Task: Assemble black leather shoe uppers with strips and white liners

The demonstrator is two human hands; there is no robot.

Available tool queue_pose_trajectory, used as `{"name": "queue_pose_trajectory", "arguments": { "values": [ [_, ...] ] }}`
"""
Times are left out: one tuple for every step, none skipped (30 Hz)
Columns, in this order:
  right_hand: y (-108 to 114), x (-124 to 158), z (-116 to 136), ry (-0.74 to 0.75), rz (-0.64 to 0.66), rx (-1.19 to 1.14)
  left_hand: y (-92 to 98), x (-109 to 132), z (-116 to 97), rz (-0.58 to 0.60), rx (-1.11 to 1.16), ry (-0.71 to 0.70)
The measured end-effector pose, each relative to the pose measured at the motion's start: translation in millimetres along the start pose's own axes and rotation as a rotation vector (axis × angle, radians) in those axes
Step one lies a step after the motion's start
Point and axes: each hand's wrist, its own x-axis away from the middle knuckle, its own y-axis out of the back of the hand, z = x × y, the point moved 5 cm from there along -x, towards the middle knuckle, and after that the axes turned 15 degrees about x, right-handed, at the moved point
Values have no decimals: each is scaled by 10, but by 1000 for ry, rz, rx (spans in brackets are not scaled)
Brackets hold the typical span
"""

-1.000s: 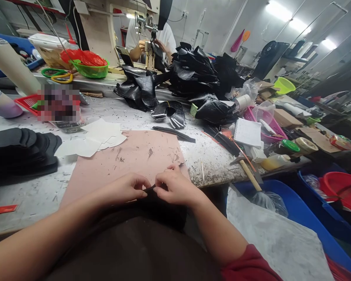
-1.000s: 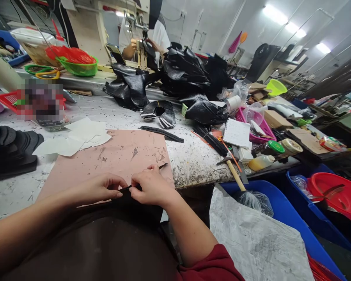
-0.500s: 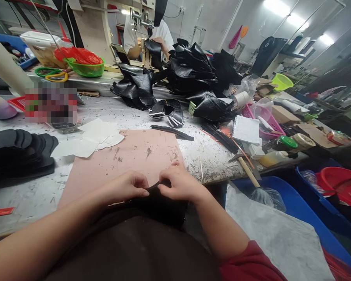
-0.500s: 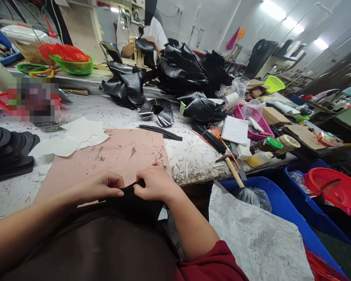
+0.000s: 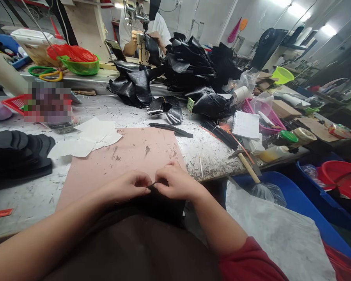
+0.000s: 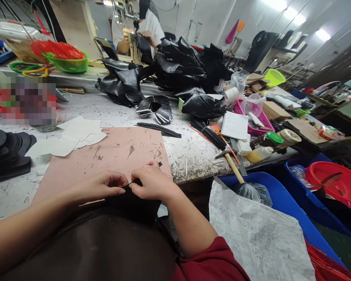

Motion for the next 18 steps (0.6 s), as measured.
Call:
{"name": "queue_pose_trajectory", "arguments": {
  "values": [
    [2, 4, -2, 2, -4, -3, -5, -8, -3, -10, 8, -4],
    [5, 9, -9, -2, -7, -7, -8, -16, -2, -24, 23, -4],
    [10, 15, -22, -15, -11, -11, -12, -23, 4, -39, 44, -2],
    [17, 22, -41, -37, -14, -13, -15, -30, 14, -53, 69, 3],
    [25, 31, -64, -65, -17, -15, -19, -34, 29, -67, 100, 10],
    [33, 41, -87, -95, -18, -18, -23, -36, 44, -78, 133, 14],
    [39, 53, -108, -121, -17, -22, -24, -36, 58, -91, 167, 14],
    [43, 65, -123, -138, -15, -29, -24, -34, 71, -107, 197, 11],
    [43, 77, -134, -147, -12, -38, -22, -30, 82, -123, 224, 8],
    [39, 89, -142, -151, -8, -49, -19, -25, 90, -138, 246, 6],
    [32, 100, -149, -154, -5, -57, -18, -19, 96, -142, 262, 7],
    [20, 110, -155, -156, -1, -65, -20, -13, 101, -133, 273, 16],
    [7, 119, -162, -158, 3, -71, -27, -9, 103, -108, 279, 31],
    [-7, 125, -167, -158, 7, -75, -36, -4, 101, -73, 282, 46],
    [-21, 129, -170, -157, 11, -79, -44, 0, 93, -29, 279, 58],
    [-34, 130, -169, -152, 17, -84, -50, 4, 78, 12, 267, 62],
    [-43, 128, -162, -145, 21, -88, -51, 6, 57, 48, 243, 56],
    [-49, 123, -151, -136, 25, -90, -49, 6, 30, 75, 206, 41]
  ]
}}
